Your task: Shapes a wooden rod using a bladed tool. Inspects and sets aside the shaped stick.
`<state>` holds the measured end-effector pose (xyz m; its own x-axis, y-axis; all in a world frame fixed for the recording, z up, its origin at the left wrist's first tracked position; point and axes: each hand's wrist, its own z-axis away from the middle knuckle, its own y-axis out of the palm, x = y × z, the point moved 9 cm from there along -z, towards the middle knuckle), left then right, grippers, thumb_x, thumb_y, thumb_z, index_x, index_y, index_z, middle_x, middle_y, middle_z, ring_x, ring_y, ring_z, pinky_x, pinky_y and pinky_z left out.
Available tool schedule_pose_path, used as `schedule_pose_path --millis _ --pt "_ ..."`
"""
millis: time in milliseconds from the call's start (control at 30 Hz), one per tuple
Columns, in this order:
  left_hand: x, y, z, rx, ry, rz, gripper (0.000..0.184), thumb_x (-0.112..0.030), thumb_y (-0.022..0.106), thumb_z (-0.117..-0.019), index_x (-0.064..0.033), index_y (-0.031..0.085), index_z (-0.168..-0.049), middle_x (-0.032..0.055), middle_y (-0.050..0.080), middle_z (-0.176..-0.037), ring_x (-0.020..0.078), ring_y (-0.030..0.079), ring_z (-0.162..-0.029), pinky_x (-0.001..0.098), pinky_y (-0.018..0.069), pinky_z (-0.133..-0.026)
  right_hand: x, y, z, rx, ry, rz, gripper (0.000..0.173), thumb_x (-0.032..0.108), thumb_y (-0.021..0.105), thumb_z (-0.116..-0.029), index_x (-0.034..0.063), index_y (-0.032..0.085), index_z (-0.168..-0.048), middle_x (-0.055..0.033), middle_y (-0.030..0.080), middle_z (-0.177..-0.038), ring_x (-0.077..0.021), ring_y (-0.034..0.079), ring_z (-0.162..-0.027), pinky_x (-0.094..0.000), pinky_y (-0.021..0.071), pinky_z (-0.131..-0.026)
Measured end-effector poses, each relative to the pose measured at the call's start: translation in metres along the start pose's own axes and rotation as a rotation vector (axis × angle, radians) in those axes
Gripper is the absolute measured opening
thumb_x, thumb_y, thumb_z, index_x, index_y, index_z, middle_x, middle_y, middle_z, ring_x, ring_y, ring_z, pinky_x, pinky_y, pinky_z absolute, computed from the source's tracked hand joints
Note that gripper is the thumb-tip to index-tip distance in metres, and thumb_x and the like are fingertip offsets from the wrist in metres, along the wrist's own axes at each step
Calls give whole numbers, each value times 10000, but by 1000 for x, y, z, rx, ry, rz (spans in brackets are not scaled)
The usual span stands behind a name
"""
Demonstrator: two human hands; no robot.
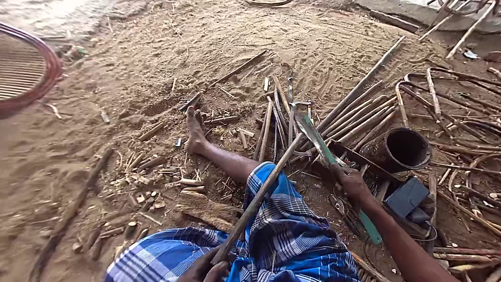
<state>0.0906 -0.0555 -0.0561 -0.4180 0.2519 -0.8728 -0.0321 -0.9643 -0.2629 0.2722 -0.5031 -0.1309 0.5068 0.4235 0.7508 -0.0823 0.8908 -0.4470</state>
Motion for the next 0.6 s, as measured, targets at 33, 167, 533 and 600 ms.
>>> schedule_pose_path --millis 33,167,533,600 --pt "1 12 -11 4 9 55 317 -83 584 -999 33 633 -1289 117 743 -1023 192 702 -757 347 609 -681 -5 11 -1 20 12 10 693 742 406 -983 98 663 -979 -74 525 -576 -201 490 -421 -402 472 -413" --pt "2 64 -51 50 36 214 292 -96 589 -997 31 666 -1249 138 764 -977 199 707 -690 307 602 -612 4 90 60 279 -266 358 618 660 466 -1000 104 695 -854 -83 625 -692 -246 636 -651 -512 534 -625" --pt "14 74 -63 32 8 145 302 -196 486 -1080 5 704 -1135 112 773 -871 191 729 -672 292 605 -599 1 87 65 256 -174 466 627 644 450 -1013 77 714 -955 -136 676 -795 -318 688 -789 -573 547 -728" --pt "12 77 -64 42 14 175 342 -211 434 -1097 -7 708 -1098 104 765 -823 169 709 -628 278 589 -578 -14 70 39 117 -40 306 663 679 424 -1011 72 685 -957 -120 657 -742 -283 665 -664 -522 561 -644"
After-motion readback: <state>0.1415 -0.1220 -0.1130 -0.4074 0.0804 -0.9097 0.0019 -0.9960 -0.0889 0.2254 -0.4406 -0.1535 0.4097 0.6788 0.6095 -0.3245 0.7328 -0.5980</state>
